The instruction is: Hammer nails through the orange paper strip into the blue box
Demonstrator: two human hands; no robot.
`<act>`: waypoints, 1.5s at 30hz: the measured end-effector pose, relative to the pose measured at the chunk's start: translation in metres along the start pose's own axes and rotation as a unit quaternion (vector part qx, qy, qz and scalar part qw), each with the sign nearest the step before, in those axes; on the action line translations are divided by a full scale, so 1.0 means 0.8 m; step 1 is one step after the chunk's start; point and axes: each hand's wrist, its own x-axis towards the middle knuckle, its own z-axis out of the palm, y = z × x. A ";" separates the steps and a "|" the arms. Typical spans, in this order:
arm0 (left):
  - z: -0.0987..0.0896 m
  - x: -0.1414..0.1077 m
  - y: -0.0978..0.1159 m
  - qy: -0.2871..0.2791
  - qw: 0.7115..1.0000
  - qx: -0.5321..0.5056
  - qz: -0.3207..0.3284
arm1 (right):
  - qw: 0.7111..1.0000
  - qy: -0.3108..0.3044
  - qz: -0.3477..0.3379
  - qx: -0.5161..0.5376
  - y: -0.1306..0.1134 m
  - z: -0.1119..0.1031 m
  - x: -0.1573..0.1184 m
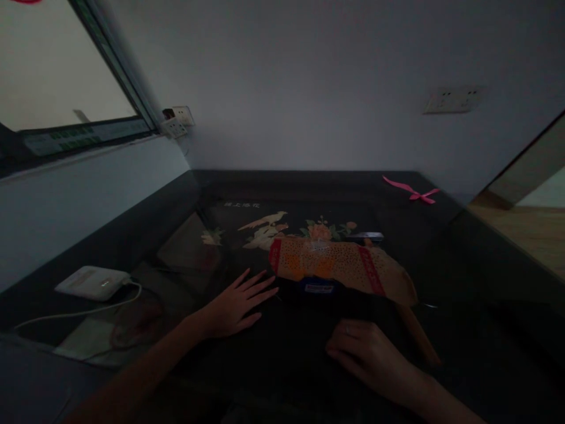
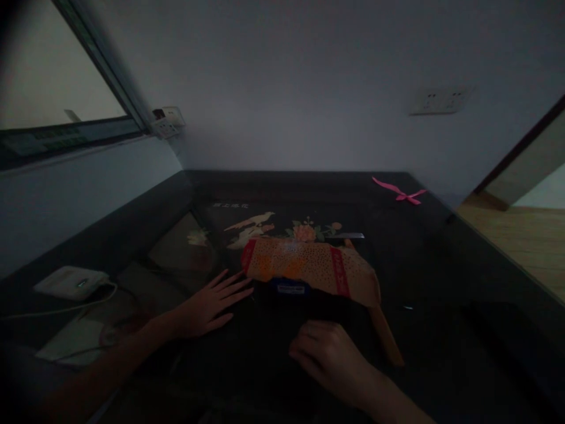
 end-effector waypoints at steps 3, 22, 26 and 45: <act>-0.006 0.019 0.033 -0.024 0.997 -0.027 0.069 | 1.000 0.009 -0.002 -0.012 -0.002 -0.005 0.001; -0.004 0.084 0.101 0.069 0.976 -0.119 0.166 | 0.984 0.035 0.162 -0.061 0.022 -0.013 -0.008; -0.014 0.069 0.078 0.115 0.976 -0.167 0.085 | 0.986 -0.012 0.152 -0.064 0.019 -0.020 -0.010; 0.016 0.055 0.072 0.097 0.991 -0.087 0.005 | 0.982 -0.060 0.153 -0.093 0.017 -0.017 -0.007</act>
